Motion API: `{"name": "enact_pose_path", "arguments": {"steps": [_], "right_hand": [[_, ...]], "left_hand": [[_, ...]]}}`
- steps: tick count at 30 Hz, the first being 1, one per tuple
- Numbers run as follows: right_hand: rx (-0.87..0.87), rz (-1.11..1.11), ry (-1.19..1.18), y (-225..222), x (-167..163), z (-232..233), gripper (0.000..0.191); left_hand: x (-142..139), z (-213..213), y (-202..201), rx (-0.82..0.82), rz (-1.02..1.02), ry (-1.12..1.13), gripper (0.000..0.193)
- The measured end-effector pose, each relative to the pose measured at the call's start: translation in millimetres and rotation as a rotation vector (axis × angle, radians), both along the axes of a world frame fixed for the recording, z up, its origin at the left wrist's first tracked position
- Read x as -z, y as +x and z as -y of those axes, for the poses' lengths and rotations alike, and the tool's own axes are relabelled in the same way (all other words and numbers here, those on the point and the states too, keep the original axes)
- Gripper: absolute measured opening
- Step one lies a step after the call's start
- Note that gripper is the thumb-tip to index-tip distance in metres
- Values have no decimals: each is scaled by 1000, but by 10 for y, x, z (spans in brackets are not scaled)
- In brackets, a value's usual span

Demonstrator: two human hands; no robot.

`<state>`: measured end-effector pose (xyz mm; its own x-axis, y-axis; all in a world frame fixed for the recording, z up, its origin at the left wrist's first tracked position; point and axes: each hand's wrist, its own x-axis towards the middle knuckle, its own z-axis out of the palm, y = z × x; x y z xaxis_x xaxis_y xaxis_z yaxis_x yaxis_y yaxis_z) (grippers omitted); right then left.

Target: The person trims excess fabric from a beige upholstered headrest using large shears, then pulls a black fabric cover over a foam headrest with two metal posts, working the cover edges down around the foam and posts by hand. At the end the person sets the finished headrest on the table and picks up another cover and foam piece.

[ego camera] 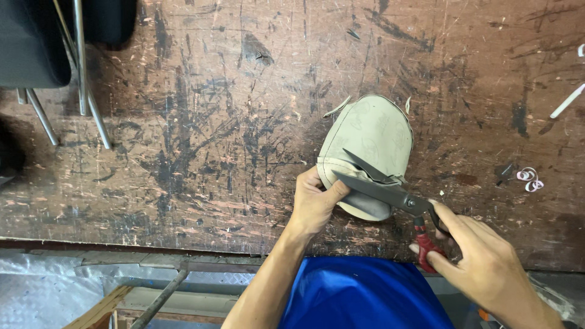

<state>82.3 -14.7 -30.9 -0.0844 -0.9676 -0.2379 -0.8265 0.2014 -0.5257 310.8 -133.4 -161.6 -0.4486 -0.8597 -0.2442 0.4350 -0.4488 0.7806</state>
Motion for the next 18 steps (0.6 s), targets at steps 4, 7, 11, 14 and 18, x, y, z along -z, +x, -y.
{"name": "enact_pose_path", "arguments": {"steps": [4,7,11,14,18], "right_hand": [[1,4,-21,-6,-4,-3,83],[58,53,82,-19,2,-16,83],[73,55,117,-55,24,-43,82],[69,35,103,-82,42,-75,81],[79,41,80,-106,52,-127,80]], "left_hand": [[-36,7,-24,11,36,15,21],[-57,0,-26,6,39,32,21],[-81,-17,-26,10,32,56,19],[-100,-13,-23,22,-26,85,23],[-125,4,-18,10,-188,184,33]]}}
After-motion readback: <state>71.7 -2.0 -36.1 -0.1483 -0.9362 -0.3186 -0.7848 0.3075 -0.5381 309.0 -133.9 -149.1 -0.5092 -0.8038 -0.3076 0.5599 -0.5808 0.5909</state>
